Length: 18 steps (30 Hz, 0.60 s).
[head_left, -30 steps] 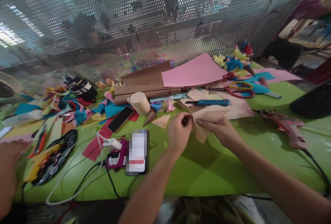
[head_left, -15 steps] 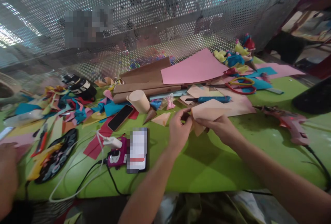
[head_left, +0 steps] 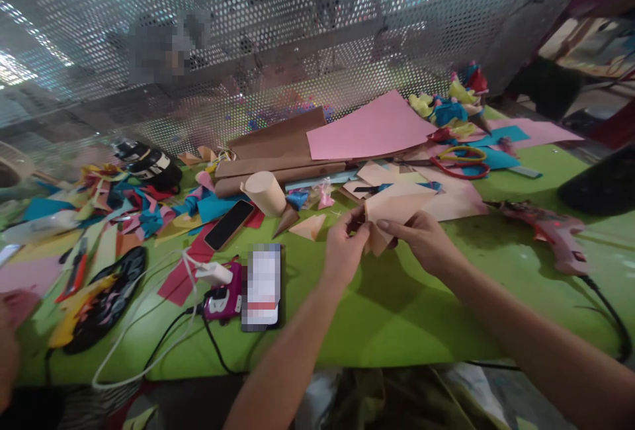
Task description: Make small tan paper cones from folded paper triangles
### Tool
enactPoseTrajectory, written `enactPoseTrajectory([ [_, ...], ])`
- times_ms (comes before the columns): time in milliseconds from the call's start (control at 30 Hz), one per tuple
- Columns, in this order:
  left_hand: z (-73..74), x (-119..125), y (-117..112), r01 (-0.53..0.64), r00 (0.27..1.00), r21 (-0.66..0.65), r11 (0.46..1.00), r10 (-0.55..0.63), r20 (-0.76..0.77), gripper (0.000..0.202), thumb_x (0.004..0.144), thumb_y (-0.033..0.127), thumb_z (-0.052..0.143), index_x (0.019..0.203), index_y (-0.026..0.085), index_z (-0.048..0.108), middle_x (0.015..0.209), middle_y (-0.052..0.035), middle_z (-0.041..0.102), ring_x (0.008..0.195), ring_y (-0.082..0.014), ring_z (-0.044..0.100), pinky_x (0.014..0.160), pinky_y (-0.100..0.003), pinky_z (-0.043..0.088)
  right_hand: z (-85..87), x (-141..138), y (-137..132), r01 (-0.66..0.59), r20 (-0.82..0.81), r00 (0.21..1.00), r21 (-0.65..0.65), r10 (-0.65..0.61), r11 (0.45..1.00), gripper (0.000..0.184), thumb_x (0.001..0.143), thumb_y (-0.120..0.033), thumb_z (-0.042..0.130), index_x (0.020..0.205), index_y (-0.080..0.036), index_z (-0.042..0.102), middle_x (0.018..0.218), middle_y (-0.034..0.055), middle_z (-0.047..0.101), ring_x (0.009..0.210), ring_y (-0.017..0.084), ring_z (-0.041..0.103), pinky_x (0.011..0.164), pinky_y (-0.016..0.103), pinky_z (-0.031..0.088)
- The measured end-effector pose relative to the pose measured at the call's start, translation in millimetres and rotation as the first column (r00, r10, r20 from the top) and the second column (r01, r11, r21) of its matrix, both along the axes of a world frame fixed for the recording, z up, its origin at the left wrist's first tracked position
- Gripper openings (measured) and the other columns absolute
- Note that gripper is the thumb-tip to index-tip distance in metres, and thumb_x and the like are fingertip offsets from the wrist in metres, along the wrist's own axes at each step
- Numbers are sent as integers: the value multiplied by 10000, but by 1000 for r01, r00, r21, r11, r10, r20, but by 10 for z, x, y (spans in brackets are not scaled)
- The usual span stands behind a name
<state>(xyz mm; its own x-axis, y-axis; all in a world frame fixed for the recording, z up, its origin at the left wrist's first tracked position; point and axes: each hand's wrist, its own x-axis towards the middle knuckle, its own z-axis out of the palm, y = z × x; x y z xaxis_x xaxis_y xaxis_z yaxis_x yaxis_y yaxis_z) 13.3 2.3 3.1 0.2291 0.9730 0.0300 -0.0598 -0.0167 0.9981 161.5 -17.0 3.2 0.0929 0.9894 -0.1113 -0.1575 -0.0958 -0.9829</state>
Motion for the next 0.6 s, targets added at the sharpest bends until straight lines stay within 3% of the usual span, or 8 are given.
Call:
enactPoseTrajectory([
  [133, 1, 2, -14, 39, 999, -73, 997, -38, 9, 383, 875, 153, 618, 1246, 219, 690, 1199, -93, 727, 1017, -209, 682, 846, -335, 589, 3, 4, 3, 16, -23, 1000, -8, -16, 1000, 442, 537, -557, 890, 706, -186, 718, 663, 45, 715, 535, 152, 569, 501, 292, 465],
  [267, 19, 0, -13, 25, 1000, -140, 990, -26, -8, 459, 884, 199, 644, 1337, 274, 632, 1110, -74, 733, 876, -176, 681, 630, -240, 583, 11, 17, -1, 1, -10, 1000, -5, -1, 1000, 438, 539, -535, 898, 774, -201, 740, 723, 48, 741, 575, 164, 602, 533, 305, 496],
  [367, 23, 3, -2, 0, 1000, -135, 991, -2, -10, 495, 879, 171, 646, 1358, 290, 614, 1079, -64, 725, 824, -149, 668, 567, -188, 541, 7, 24, 1, -33, 1, 999, -4, 33, 999, 433, 537, -512, 907, 800, -205, 752, 738, 55, 752, 596, 178, 629, 591, 329, 527],
  [467, -1, 11, 12, 9, 1000, -142, 990, -7, 11, 508, 874, 131, 631, 1358, 281, 610, 1066, -61, 722, 804, -136, 667, 583, -187, 540, 0, 23, 8, -43, 15, 999, -3, 43, 999, 443, 523, -504, 912, 814, -203, 766, 776, 67, 771, 641, 202, 663, 620, 339, 541],
  [600, -44, 26, 23, -1, 999, -116, 993, 6, 40, 469, 852, 89, 631, 1301, 226, 640, 1039, -68, 729, 845, -143, 676, 710, -239, 567, 9, 19, 11, -38, 28, 999, -18, 39, 999, 437, 542, -508, 901, 825, -196, 781, 783, 68, 779, 626, 194, 661, 584, 314, 532],
])
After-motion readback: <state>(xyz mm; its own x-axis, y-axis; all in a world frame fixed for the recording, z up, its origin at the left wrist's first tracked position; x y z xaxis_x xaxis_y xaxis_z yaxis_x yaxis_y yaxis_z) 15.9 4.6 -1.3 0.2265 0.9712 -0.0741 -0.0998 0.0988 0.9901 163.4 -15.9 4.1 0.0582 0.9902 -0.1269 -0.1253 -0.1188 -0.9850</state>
